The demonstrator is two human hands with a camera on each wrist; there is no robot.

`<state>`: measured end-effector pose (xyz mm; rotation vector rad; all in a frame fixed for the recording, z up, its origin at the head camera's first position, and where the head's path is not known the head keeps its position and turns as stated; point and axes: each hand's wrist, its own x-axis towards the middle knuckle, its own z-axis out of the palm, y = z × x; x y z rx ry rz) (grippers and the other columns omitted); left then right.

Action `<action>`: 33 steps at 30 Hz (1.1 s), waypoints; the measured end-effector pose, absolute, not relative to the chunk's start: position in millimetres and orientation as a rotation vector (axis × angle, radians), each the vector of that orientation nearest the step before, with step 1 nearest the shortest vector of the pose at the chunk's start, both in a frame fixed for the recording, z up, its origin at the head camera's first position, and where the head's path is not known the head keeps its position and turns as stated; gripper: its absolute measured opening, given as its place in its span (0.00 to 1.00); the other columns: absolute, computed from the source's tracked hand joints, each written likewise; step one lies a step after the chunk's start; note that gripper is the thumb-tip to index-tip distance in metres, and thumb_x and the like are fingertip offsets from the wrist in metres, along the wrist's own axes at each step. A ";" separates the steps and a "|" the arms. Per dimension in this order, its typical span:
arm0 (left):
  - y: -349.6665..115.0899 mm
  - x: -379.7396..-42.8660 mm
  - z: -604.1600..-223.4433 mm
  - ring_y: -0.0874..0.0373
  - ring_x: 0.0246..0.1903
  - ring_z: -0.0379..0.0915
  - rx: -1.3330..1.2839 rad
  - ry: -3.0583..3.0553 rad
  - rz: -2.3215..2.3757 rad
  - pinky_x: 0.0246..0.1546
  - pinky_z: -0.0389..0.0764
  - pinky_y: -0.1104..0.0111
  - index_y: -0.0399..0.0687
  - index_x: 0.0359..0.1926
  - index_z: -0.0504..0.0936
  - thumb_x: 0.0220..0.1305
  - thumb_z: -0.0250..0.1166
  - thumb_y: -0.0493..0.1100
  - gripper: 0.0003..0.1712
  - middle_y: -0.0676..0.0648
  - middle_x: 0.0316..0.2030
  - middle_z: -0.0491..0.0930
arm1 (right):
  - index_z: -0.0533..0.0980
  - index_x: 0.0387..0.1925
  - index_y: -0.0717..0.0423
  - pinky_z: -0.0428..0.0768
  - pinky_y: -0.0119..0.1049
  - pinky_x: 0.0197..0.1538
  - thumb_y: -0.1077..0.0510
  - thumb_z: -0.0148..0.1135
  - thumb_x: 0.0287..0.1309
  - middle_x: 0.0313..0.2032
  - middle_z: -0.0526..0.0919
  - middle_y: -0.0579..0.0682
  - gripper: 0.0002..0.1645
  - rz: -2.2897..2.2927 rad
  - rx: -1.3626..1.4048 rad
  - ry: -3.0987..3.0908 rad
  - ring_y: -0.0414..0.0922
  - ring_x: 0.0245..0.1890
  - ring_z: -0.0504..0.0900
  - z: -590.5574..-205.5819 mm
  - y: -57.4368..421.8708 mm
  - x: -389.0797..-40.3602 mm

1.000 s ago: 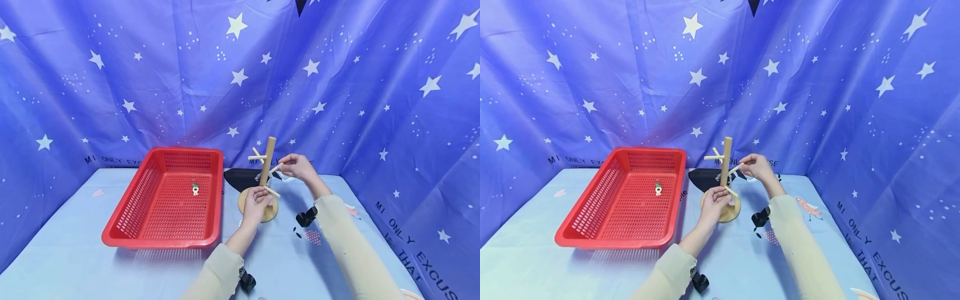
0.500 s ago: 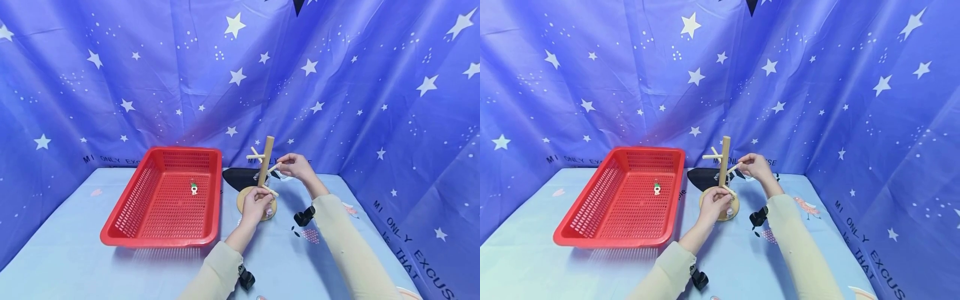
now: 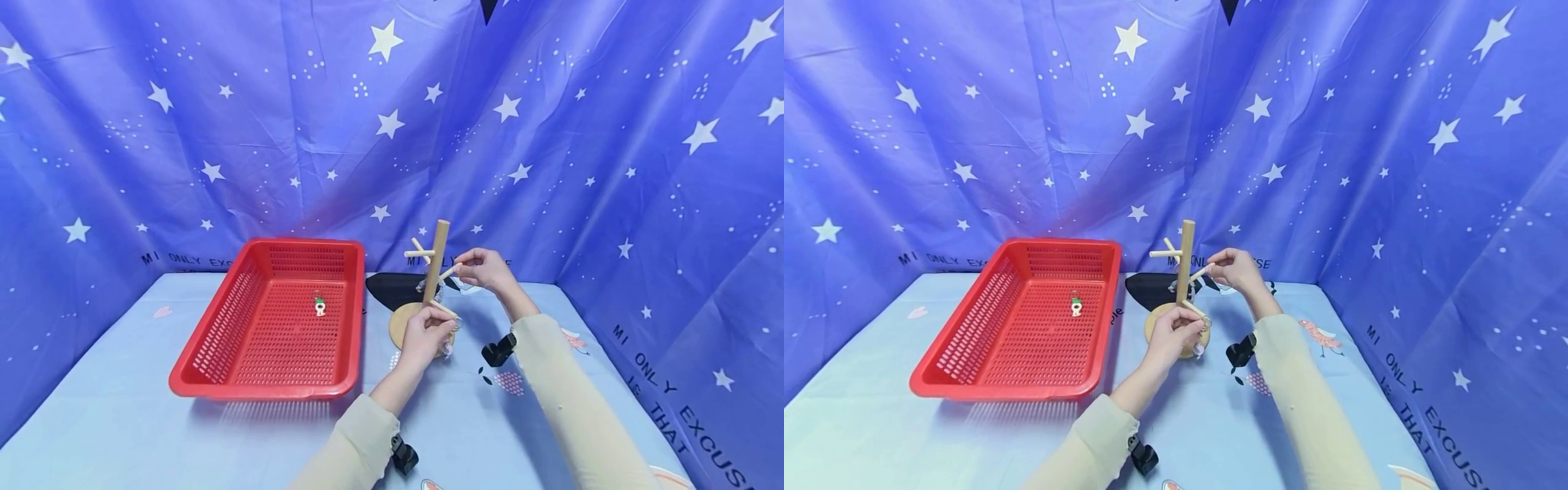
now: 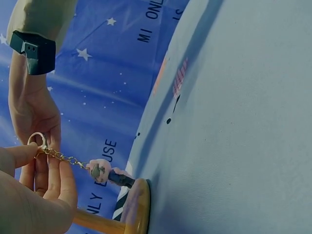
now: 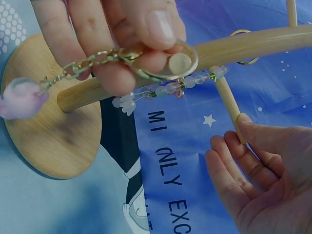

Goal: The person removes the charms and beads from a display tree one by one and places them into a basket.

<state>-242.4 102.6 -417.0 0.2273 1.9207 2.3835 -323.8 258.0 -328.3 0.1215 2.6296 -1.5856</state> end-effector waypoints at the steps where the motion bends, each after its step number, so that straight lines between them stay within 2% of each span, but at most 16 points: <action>1: 102.5 -242.0 -416.7 0.67 0.29 0.75 0.234 1.925 2.374 0.33 0.80 0.75 0.28 0.43 0.80 0.63 0.65 0.30 0.08 0.37 0.40 0.85 | 0.73 0.57 0.69 0.86 0.32 0.50 0.63 0.60 0.67 0.43 0.81 0.52 0.20 -1.583 0.122 2.633 0.48 0.46 0.83 -328.5 258.0 -324.0; 5: 101.6 -240.3 -414.0 0.67 0.31 0.76 0.270 1.938 2.354 0.35 0.80 0.76 0.29 0.43 0.80 0.63 0.65 0.30 0.09 0.37 0.42 0.84 | 0.73 0.57 0.69 0.85 0.38 0.55 0.62 0.60 0.67 0.43 0.81 0.52 0.20 -1.591 0.122 2.630 0.45 0.43 0.83 -328.4 258.5 -324.3; 10: 100.7 -238.9 -411.4 0.67 0.32 0.76 0.309 1.942 2.358 0.36 0.79 0.77 0.28 0.42 0.80 0.63 0.66 0.31 0.09 0.34 0.43 0.84 | 0.73 0.57 0.69 0.84 0.39 0.56 0.63 0.59 0.68 0.41 0.81 0.50 0.19 -1.600 0.102 2.624 0.36 0.35 0.81 -328.5 260.2 -324.4; 17: 98.7 -236.0 -406.5 0.61 0.35 0.83 0.373 1.959 2.346 0.38 0.82 0.76 0.32 0.41 0.81 0.64 0.65 0.31 0.06 0.35 0.41 0.85 | 0.73 0.57 0.69 0.85 0.34 0.52 0.63 0.60 0.68 0.39 0.80 0.48 0.19 -1.606 0.100 2.617 0.48 0.46 0.83 -328.3 258.9 -322.5; 20: 96.5 -232.8 -402.2 0.58 0.37 0.85 0.394 1.978 2.320 0.40 0.84 0.73 0.33 0.42 0.81 0.65 0.65 0.32 0.06 0.37 0.40 0.85 | 0.73 0.57 0.70 0.86 0.31 0.49 0.63 0.60 0.67 0.40 0.81 0.49 0.20 -1.608 0.092 2.620 0.44 0.42 0.83 -328.3 259.0 -322.0; 24: 93.4 -228.5 -396.0 0.58 0.38 0.85 0.412 1.986 2.303 0.41 0.84 0.70 0.34 0.43 0.80 0.66 0.64 0.33 0.07 0.38 0.41 0.85 | 0.73 0.57 0.71 0.85 0.32 0.51 0.63 0.60 0.67 0.41 0.81 0.51 0.21 -1.607 0.082 2.622 0.37 0.37 0.81 -328.4 259.2 -322.2; 28: 89.6 -224.0 -389.3 0.56 0.39 0.85 0.444 1.980 2.309 0.42 0.83 0.71 0.33 0.43 0.80 0.66 0.64 0.34 0.07 0.36 0.41 0.85 | 0.72 0.58 0.70 0.85 0.33 0.53 0.63 0.61 0.67 0.44 0.82 0.52 0.21 -1.606 0.094 2.616 0.39 0.39 0.81 -328.0 258.3 -322.1; 33: 85.0 -219.9 -381.5 0.47 0.42 0.84 0.507 2.000 2.310 0.42 0.82 0.74 0.33 0.43 0.80 0.66 0.65 0.35 0.08 0.34 0.42 0.84 | 0.72 0.59 0.70 0.84 0.35 0.55 0.62 0.61 0.67 0.46 0.82 0.53 0.22 -1.618 0.102 2.602 0.41 0.41 0.82 -327.9 257.9 -321.9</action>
